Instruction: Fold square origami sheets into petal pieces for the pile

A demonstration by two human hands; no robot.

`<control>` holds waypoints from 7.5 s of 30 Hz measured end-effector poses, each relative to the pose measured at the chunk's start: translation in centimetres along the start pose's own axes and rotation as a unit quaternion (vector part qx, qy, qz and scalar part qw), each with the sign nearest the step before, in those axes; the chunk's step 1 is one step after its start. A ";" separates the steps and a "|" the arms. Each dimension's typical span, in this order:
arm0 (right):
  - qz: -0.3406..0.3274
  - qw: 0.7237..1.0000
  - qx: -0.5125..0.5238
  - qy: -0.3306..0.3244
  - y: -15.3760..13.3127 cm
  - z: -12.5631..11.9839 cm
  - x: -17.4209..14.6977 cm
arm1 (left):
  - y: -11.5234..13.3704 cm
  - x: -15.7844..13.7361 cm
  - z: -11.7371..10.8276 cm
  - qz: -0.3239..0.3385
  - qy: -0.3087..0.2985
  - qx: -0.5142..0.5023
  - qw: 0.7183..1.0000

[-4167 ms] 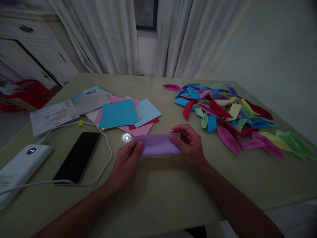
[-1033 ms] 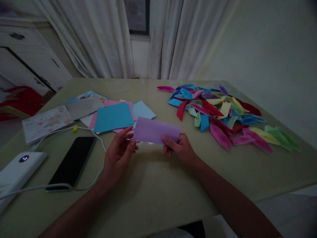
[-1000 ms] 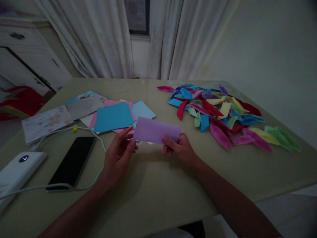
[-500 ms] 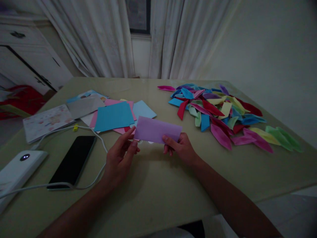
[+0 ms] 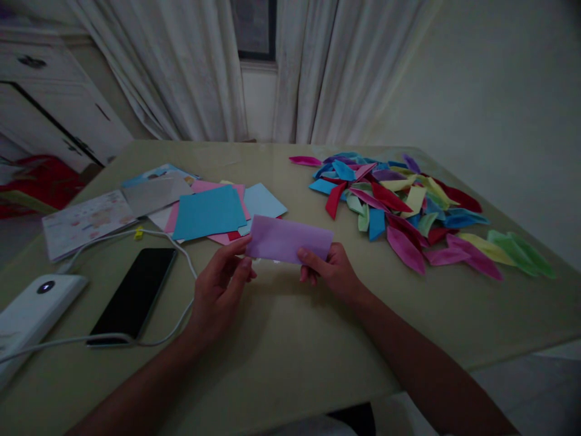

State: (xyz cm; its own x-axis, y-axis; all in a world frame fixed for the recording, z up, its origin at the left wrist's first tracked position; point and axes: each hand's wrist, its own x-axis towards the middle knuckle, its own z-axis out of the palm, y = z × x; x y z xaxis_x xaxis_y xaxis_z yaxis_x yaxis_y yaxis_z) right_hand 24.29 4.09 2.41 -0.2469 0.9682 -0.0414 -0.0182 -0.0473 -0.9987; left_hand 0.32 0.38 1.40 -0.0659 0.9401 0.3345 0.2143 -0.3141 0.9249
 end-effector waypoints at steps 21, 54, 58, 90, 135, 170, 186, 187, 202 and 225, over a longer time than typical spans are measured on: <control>0.001 1.000 -0.008 -0.008 -0.2 -0.1 -0.1 | -0.1 0.2 0.1 0.034 0.022 0.003 0.999; -0.195 0.979 -0.005 0.065 1.2 -1.1 0.9 | -0.3 0.6 -0.2 0.011 -0.016 -0.064 0.998; -0.206 0.975 -0.077 0.042 1.0 -1.3 0.7 | -0.1 0.5 -0.2 0.009 -0.022 -0.072 0.997; -0.156 0.986 -0.004 0.055 0.5 -0.2 0.2 | 0.4 0.9 0.6 -0.036 0.072 -0.125 0.989; -0.009 0.986 0.058 0.156 0.5 -0.5 1.0 | 0.4 2.3 -0.6 -0.217 -0.054 -0.035 0.974; 0.024 0.995 0.083 0.040 2.3 1.1 0.5 | 1.1 -0.3 1.6 -0.218 -0.065 -0.049 0.972; -0.002 0.996 -0.006 0.094 -0.5 -0.7 0.8 | -0.5 1.8 0.5 -0.260 0.059 -0.270 0.925; -0.003 0.994 0.003 0.105 -0.4 -0.2 0.6 | -0.4 1.5 0.9 -0.250 0.039 -0.276 0.927; -0.070 0.990 -0.095 0.075 -0.4 -0.2 0.2 | -0.3 2.0 0.2 -0.211 0.117 -0.294 0.925; -0.038 0.997 -0.073 -0.004 -1.0 -0.8 0.7 | 1.1 -0.8 0.3 -0.402 -0.213 -0.312 0.834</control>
State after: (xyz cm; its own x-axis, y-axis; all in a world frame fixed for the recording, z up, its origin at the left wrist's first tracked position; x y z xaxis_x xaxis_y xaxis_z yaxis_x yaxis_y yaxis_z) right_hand 24.93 5.04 3.33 -0.2574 0.9657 0.0343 0.1035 0.0628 -0.9926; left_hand 0.87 -0.71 2.08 0.4362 0.8005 -0.4109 -0.2895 0.5572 0.7783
